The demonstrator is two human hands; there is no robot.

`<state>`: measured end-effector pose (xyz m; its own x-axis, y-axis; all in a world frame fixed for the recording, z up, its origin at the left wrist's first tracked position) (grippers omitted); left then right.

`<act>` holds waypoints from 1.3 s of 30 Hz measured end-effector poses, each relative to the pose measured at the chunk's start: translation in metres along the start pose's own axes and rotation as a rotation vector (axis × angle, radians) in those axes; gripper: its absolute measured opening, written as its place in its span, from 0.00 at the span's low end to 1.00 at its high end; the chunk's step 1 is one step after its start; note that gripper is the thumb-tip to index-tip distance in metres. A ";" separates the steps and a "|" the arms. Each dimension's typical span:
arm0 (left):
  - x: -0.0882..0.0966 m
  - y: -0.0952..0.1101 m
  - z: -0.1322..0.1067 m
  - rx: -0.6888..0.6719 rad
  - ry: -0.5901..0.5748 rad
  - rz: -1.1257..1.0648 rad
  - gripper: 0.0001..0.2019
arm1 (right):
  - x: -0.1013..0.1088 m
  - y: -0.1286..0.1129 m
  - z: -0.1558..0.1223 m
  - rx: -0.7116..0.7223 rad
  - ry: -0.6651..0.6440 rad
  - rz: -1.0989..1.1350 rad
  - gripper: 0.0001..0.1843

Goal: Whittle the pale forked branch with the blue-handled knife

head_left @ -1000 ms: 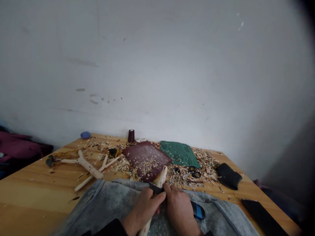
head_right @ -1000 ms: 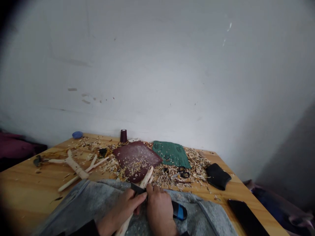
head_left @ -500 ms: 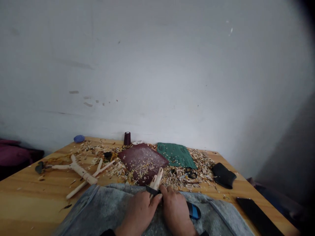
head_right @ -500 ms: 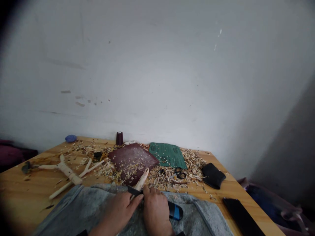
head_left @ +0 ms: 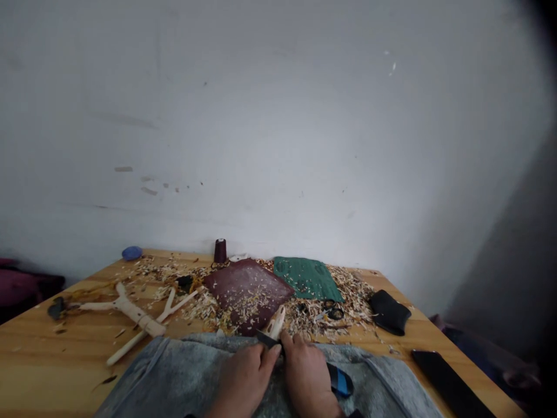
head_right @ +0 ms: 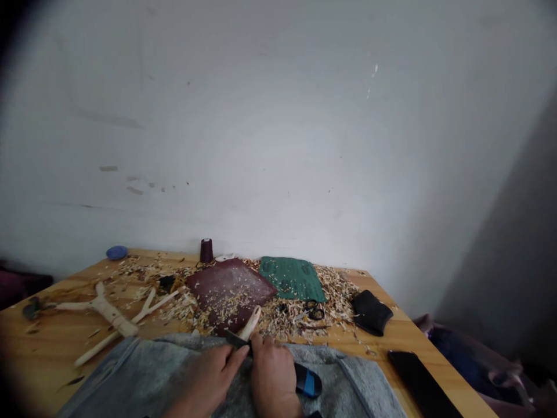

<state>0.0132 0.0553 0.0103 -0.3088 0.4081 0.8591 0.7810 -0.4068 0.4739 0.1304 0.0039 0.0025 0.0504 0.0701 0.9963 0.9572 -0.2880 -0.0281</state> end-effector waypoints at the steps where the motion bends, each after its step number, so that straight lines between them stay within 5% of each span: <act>1: -0.001 -0.001 0.001 -0.003 0.005 -0.018 0.24 | 0.001 0.000 0.000 0.017 -0.013 0.017 0.21; 18: -0.005 -0.005 0.006 -0.063 -0.023 -0.106 0.16 | 0.002 -0.002 -0.003 0.032 -0.012 0.003 0.20; 32: 0.002 0.002 -0.003 -0.010 0.016 -0.008 0.23 | -0.003 0.003 0.000 -0.051 -0.009 0.009 0.20; 39: -0.001 -0.003 0.001 -0.129 -0.035 -0.231 0.16 | -0.003 0.005 0.001 0.022 -0.046 0.082 0.21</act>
<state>0.0119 0.0567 0.0076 -0.4502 0.5290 0.7194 0.6158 -0.3995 0.6791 0.1349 0.0028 -0.0010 0.1413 0.0907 0.9858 0.9554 -0.2734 -0.1118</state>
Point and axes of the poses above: each hand's wrist, its own z-axis towards the middle knuckle, its own x-axis out of the back of the hand, y = z × x, the point moved 2 cm from there along z, towards the middle knuckle, and after that the axes turned 11 degrees about -y, right-handed, at the moved point
